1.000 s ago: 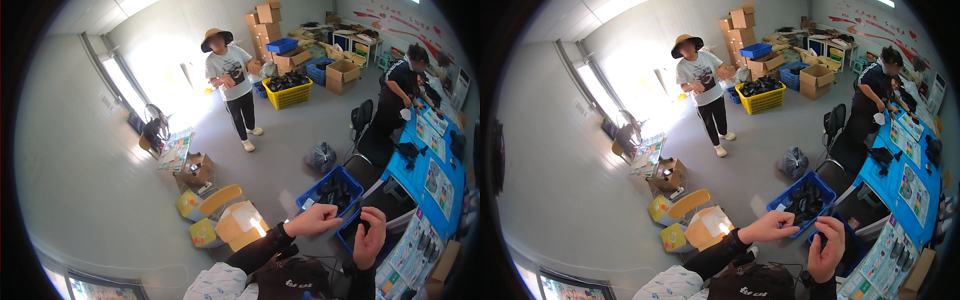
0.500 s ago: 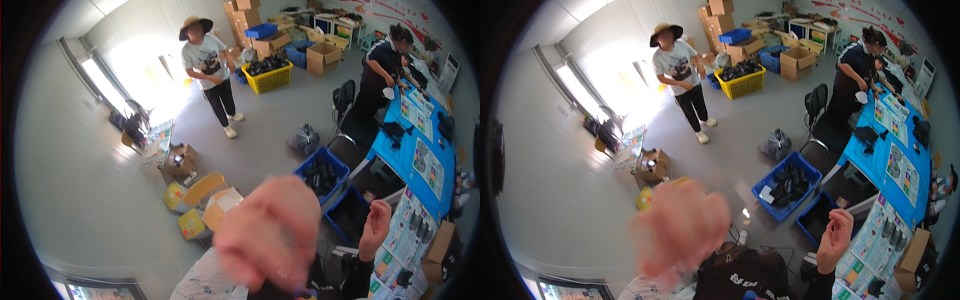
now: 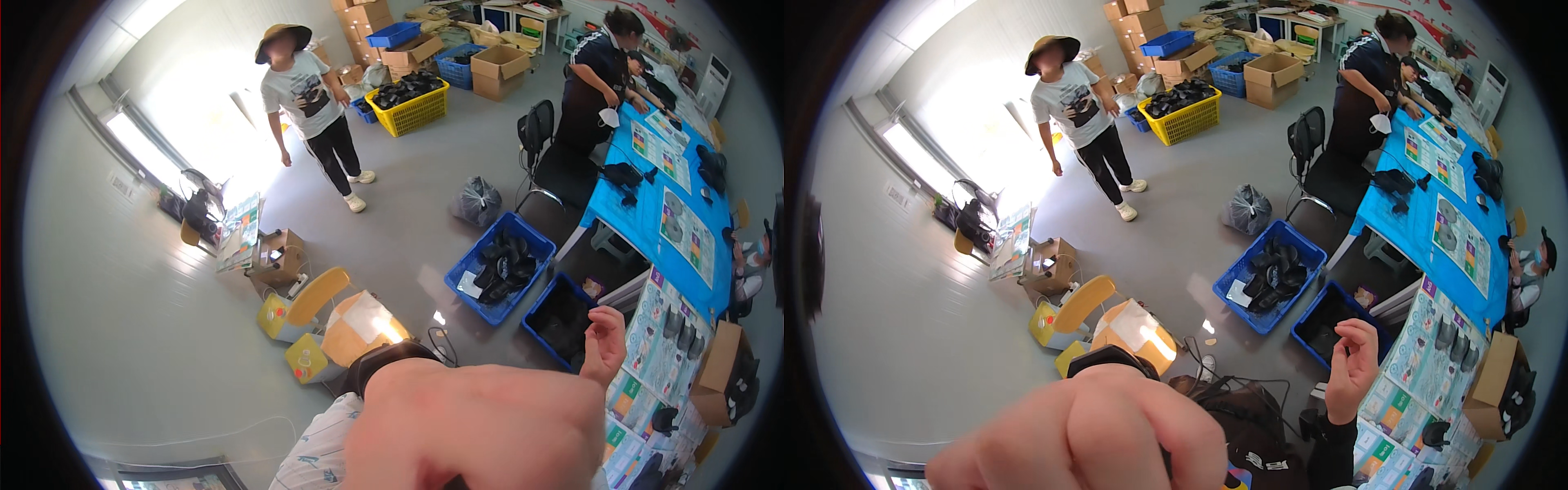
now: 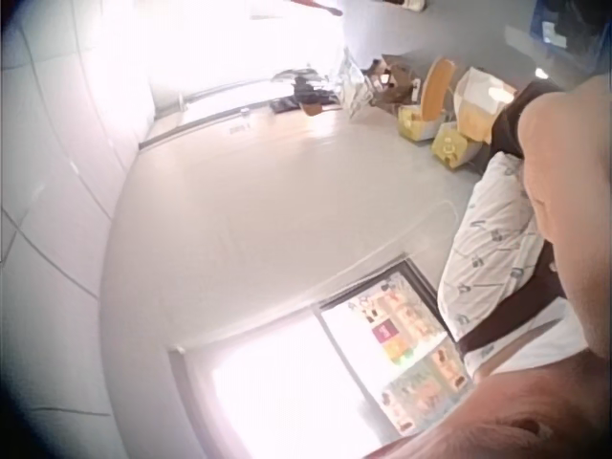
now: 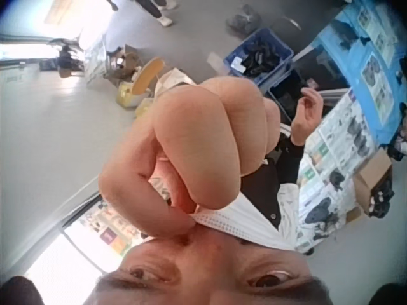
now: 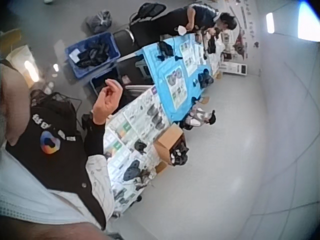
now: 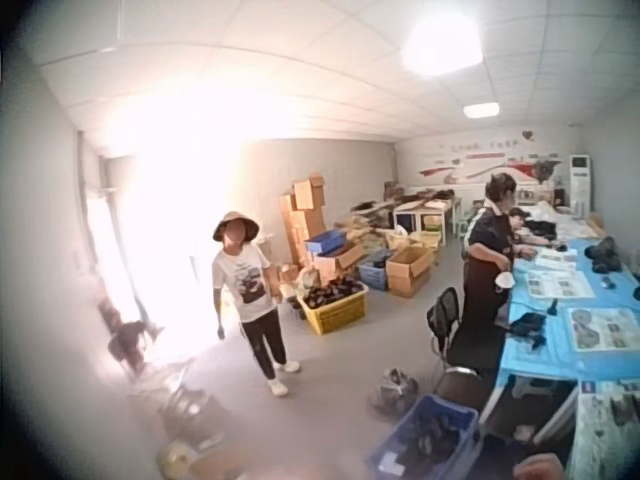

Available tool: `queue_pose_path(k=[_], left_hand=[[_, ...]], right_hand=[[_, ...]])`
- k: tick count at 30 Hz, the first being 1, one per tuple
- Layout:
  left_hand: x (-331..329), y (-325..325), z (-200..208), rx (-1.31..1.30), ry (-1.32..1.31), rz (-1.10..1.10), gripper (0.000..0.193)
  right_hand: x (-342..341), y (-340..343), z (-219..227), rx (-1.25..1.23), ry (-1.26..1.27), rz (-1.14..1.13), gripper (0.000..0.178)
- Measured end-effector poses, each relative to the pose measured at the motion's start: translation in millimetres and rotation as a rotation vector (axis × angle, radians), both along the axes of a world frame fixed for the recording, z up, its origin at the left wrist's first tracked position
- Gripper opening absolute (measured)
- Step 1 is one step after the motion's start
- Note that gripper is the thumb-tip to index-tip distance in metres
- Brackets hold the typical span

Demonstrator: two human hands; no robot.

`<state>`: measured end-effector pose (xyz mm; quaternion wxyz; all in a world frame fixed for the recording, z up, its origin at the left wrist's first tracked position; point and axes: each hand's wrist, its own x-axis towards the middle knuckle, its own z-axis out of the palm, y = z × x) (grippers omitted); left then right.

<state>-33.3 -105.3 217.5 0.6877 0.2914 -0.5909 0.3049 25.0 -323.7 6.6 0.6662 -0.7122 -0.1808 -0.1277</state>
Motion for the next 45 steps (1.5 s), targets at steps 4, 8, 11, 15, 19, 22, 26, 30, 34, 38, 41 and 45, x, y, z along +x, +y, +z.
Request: queue_pose_path(k=[4,8,11,15,19,22,26,30,34,38,41,45], left_hand=[[28,-21,7,0.007,0.032,-0.224,0.011],[18,-39,-13,0.231,0.183,-0.178,0.019],[37,-46,-67,0.962,0.512,0.052,0.019],[76,-33,-288,1.635,0.548,0.776,0.036],[67,29,-464,2.444,0.729,0.559,0.043],[26,160,-573,2.108,1.386,0.311,0.027],[-14,218,-615,2.094,2.109,0.072,0.035],[-29,191,-631,1.320,2.439,-0.707,0.039],[-36,194,-631,2.234,1.476,0.114,0.030],[-20,184,-606,2.057,0.749,0.414,0.061],[-5,200,-526,1.698,1.263,0.467,0.092],[37,220,-307,0.730,1.244,0.865,0.093]], right_hand=[[-4,-27,-11,0.034,0.012,-0.014,0.032],[-17,-47,-24,0.068,0.095,-0.033,0.031],[-34,-71,-39,0.014,0.133,-0.131,0.027],[-42,-95,-89,-0.060,0.283,-0.126,0.021],[-63,-143,-114,-0.164,0.410,-0.208,0.019],[-69,-153,-136,-0.221,0.441,-0.192,0.017],[-106,-193,-182,-0.452,0.397,-0.288,0.018],[-171,-220,-228,-0.671,0.595,-0.352,0.017],[-213,-176,-254,-0.703,0.674,-0.362,0.022],[-219,-111,-232,-0.847,0.673,-0.192,0.026],[-188,-29,-202,-0.875,0.540,-0.028,0.031],[-158,56,-129,-0.918,0.480,0.002,0.032]])
